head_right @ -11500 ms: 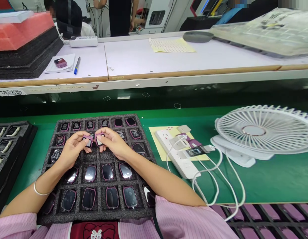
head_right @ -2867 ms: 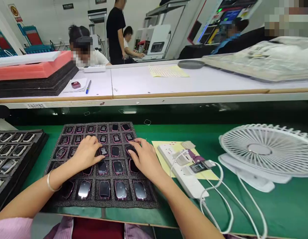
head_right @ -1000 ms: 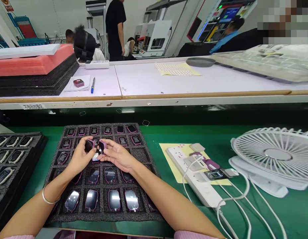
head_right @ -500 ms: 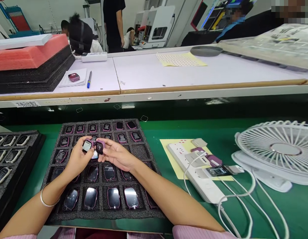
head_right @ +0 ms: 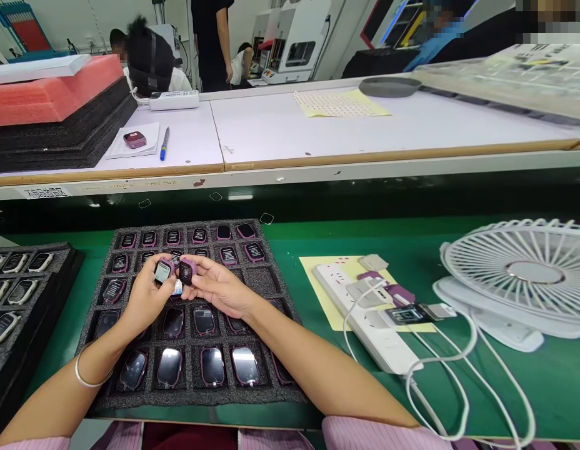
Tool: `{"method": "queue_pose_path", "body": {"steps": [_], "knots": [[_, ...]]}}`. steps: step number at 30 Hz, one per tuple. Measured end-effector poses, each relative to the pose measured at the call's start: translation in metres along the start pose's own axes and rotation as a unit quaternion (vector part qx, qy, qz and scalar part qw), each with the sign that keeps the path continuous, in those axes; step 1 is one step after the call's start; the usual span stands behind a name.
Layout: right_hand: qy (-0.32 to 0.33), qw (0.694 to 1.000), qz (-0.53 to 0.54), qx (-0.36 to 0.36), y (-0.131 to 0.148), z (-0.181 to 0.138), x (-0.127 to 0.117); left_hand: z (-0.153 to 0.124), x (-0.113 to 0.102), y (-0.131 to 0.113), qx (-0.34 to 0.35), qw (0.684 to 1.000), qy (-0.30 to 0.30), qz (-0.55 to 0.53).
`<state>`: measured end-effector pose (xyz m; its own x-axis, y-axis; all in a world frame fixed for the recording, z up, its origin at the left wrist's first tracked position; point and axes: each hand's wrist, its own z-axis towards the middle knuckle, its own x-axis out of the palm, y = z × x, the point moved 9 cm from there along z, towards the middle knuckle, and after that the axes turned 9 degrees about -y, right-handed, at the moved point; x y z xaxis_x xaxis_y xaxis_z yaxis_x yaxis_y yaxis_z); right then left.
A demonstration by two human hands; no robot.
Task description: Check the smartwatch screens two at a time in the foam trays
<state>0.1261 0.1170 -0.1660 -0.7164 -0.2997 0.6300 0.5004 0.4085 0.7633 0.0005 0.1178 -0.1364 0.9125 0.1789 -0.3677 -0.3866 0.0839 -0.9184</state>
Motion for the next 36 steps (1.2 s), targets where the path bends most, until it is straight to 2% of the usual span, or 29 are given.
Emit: {"method": "queue_pose_path", "body": {"steps": [12, 19, 25, 36], "knots": [[0.037, 0.999, 0.014, -0.006, -0.0011, -0.0012, 0.0027, -0.0020, 0.0001, -0.0024, -0.008, 0.999, -0.009, -0.046], [0.039, 0.999, 0.009, -0.010, -0.0010, -0.0014, 0.0023, -0.0020, -0.0012, -0.0029, -0.017, 0.999, -0.012, -0.033], [0.033, 0.999, 0.009, -0.005, -0.0013, -0.0022, 0.0012, -0.0021, 0.0010, -0.0010, -0.026, 0.998, -0.009, -0.065], [0.039, 0.999, 0.009, -0.009, -0.0005, -0.0023, 0.0036, -0.0022, 0.0005, -0.0016, -0.008, 0.998, -0.012, -0.058]]}}
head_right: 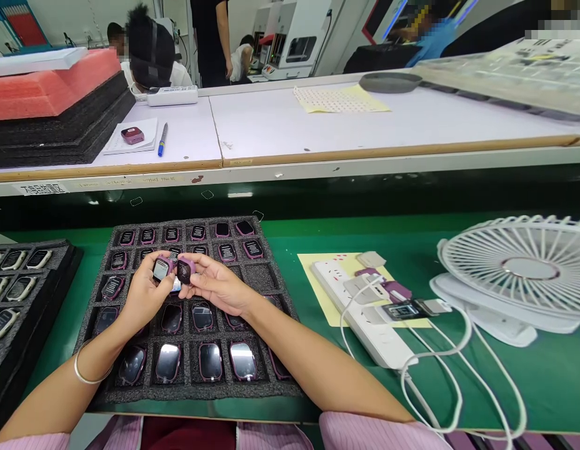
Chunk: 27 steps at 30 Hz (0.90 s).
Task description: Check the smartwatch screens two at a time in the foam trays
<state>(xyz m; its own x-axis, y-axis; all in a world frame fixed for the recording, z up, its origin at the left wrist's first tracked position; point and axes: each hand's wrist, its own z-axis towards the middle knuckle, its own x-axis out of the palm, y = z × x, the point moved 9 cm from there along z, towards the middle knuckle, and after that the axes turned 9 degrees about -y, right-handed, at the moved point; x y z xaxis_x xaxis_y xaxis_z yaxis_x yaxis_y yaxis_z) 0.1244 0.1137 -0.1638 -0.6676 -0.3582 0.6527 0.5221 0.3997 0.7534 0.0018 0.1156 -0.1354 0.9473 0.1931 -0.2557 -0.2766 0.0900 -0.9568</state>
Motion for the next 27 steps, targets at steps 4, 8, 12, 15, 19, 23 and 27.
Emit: {"method": "queue_pose_path", "body": {"steps": [4, 8, 12, 15, 19, 23, 27], "knots": [[0.001, 1.000, -0.005, 0.003, -0.0008, -0.0001, -0.0009, 0.0004, 0.0002, 0.0000, 0.005, 1.000, 0.003, 0.010], [0.002, 1.000, -0.003, 0.005, -0.0006, -0.0004, 0.0002, 0.0004, 0.0004, 0.0007, 0.008, 1.000, 0.006, 0.014], [0.004, 1.000, 0.002, 0.004, 0.0002, -0.0001, 0.0009, 0.0003, 0.0016, 0.0026, 0.010, 1.000, 0.009, 0.009], [0.007, 1.000, -0.002, 0.005, -0.0002, -0.0001, 0.0009, 0.0002, 0.0017, 0.0037, 0.011, 1.000, 0.009, 0.010], [0.003, 1.000, -0.010, 0.007, -0.0004, -0.0005, 0.0010, -0.0003, 0.0010, 0.0024, 0.019, 1.000, 0.010, 0.018], [-0.004, 1.000, -0.010, 0.005, 0.0012, -0.0010, 0.0015, -0.0008, 0.0014, 0.0029, 0.014, 1.000, 0.013, 0.015], [-0.006, 1.000, -0.007, 0.003, 0.0021, -0.0010, 0.0006, -0.0012, 0.0033, 0.0053, 0.002, 1.000, 0.020, -0.001]]}}
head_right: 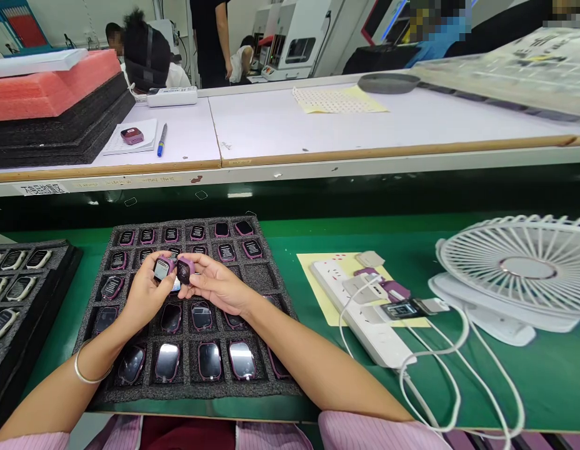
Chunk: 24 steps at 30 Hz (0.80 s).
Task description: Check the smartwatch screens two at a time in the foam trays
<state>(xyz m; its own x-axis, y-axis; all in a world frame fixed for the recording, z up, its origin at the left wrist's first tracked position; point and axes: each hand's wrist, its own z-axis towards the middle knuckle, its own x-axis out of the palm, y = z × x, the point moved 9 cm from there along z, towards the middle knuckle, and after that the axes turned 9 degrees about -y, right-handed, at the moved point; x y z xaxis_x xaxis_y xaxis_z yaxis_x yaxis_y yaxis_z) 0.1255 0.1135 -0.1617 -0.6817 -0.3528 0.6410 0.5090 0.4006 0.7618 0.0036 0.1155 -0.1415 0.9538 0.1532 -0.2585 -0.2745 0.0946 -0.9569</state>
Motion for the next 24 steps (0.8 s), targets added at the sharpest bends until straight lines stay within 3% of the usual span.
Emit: {"method": "queue_pose_path", "body": {"steps": [18, 21, 24], "knots": [[0.007, 1.000, -0.013, -0.004, -0.001, -0.001, 0.002, 0.000, -0.001, -0.006, 0.005, 1.000, 0.000, 0.025], [-0.015, 1.000, -0.003, -0.001, 0.000, 0.001, -0.003, 0.002, -0.002, -0.001, -0.047, 0.998, -0.009, -0.035], [-0.057, 0.998, 0.021, 0.007, 0.002, 0.004, -0.012, 0.002, 0.004, 0.009, -0.148, 0.979, 0.009, -0.141]]}}
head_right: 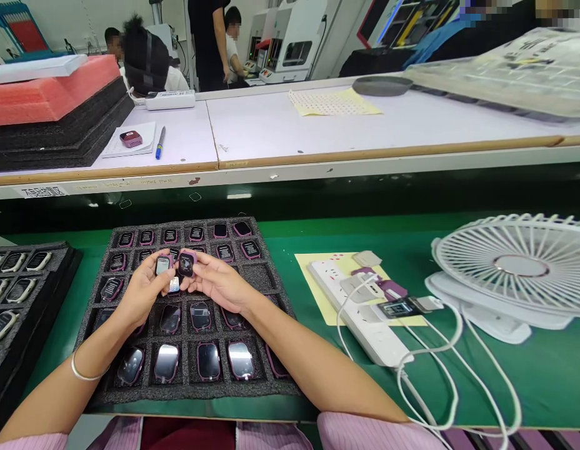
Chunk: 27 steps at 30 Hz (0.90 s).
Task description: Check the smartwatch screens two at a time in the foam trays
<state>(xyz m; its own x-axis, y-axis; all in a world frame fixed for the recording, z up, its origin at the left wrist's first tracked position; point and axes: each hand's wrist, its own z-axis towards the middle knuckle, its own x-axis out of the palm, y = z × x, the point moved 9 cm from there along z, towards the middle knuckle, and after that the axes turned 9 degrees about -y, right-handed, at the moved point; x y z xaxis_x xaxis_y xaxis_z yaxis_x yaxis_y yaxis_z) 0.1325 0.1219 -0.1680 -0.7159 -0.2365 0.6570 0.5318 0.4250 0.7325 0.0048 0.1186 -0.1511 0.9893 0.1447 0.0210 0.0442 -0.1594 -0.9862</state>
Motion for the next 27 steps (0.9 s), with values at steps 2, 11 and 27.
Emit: {"method": "queue_pose_path", "body": {"steps": [2, 11, 27], "knots": [[-0.022, 1.000, 0.018, 0.005, 0.002, 0.002, -0.005, 0.000, 0.003, 0.006, -0.056, 0.996, 0.014, -0.066], [-0.070, 0.996, -0.036, -0.038, 0.008, 0.002, -0.015, 0.001, 0.001, 0.004, -0.054, 0.994, 0.014, -0.091], [-0.064, 0.980, -0.152, -0.111, 0.019, -0.004, -0.011, -0.003, 0.008, 0.001, -0.039, 0.996, 0.046, -0.071]]}}
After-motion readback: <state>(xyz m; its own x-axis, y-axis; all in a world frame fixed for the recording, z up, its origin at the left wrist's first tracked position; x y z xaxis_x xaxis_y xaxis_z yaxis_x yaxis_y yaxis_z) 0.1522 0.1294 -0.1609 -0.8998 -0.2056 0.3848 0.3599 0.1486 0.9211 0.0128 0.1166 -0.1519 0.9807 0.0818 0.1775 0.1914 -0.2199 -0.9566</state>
